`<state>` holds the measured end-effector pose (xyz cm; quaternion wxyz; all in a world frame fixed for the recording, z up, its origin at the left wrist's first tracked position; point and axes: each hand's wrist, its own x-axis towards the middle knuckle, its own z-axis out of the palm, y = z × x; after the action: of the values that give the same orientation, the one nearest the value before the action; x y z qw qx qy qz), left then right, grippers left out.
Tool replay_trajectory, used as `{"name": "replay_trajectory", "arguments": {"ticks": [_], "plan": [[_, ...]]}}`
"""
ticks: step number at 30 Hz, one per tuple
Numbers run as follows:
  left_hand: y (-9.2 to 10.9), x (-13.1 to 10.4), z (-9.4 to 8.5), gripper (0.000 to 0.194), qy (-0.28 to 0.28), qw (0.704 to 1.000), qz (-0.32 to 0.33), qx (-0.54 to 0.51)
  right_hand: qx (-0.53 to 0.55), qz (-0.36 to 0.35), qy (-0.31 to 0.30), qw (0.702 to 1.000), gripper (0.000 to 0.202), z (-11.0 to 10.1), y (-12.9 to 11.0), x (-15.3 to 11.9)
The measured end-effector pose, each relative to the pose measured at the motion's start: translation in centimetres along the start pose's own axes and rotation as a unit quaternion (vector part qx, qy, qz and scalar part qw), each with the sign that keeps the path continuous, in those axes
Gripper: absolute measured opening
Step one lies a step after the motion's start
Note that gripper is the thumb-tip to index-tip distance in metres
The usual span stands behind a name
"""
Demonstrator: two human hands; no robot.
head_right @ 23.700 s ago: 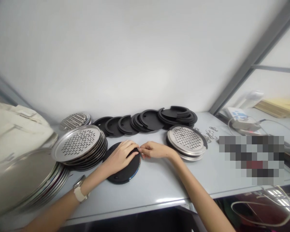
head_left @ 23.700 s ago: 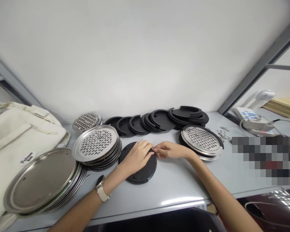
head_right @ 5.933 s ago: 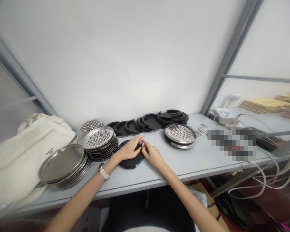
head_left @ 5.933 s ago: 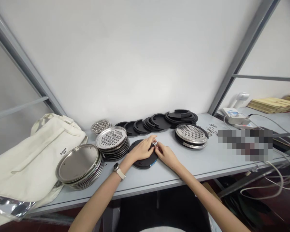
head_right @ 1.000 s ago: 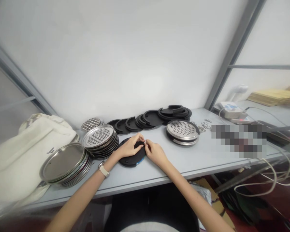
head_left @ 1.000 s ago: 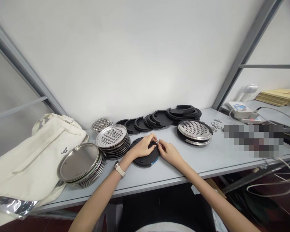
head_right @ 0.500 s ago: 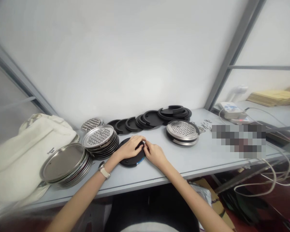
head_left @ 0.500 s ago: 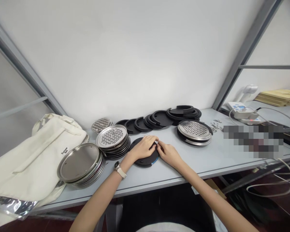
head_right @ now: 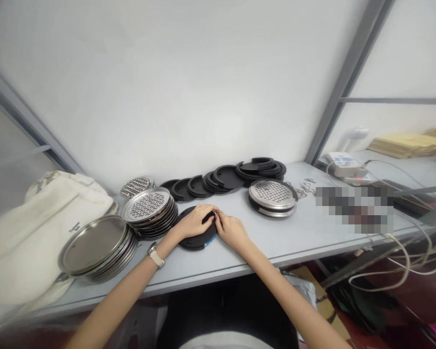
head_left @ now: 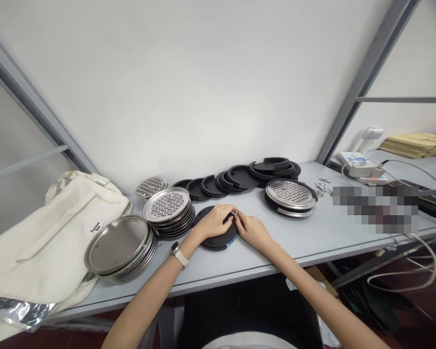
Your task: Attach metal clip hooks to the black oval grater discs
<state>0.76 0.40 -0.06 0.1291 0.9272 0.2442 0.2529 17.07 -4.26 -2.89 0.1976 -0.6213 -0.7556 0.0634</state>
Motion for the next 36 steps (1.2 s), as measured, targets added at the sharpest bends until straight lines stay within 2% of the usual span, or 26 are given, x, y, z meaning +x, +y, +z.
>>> {"name": "replay_trajectory", "arguments": {"ticks": [7, 12, 21, 36], "plan": [[0.27, 0.11, -0.3, 0.021, -0.001, 1.0, -0.006, 0.011, 0.003, 0.006, 0.011, 1.0, 0.028, -0.15, -0.11, -0.08], [0.16, 0.14, -0.49, 0.018, 0.004, 1.0, -0.007, -0.021, -0.001, 0.008, 0.008, 1.0, 0.027, -0.24, -0.19, -0.09], [0.52, 0.09, -0.58, 0.023, -0.012, 1.0, -0.012, -0.011, -0.011, 0.008, -0.006, 1.0, 0.029, -0.38, -0.26, -0.15], [-0.17, -0.04, -0.27, 0.015, 0.015, 0.998, -0.017, -0.065, 0.001, 0.004, -0.01, 1.0, 0.025, -0.36, -0.03, -0.24]]}}
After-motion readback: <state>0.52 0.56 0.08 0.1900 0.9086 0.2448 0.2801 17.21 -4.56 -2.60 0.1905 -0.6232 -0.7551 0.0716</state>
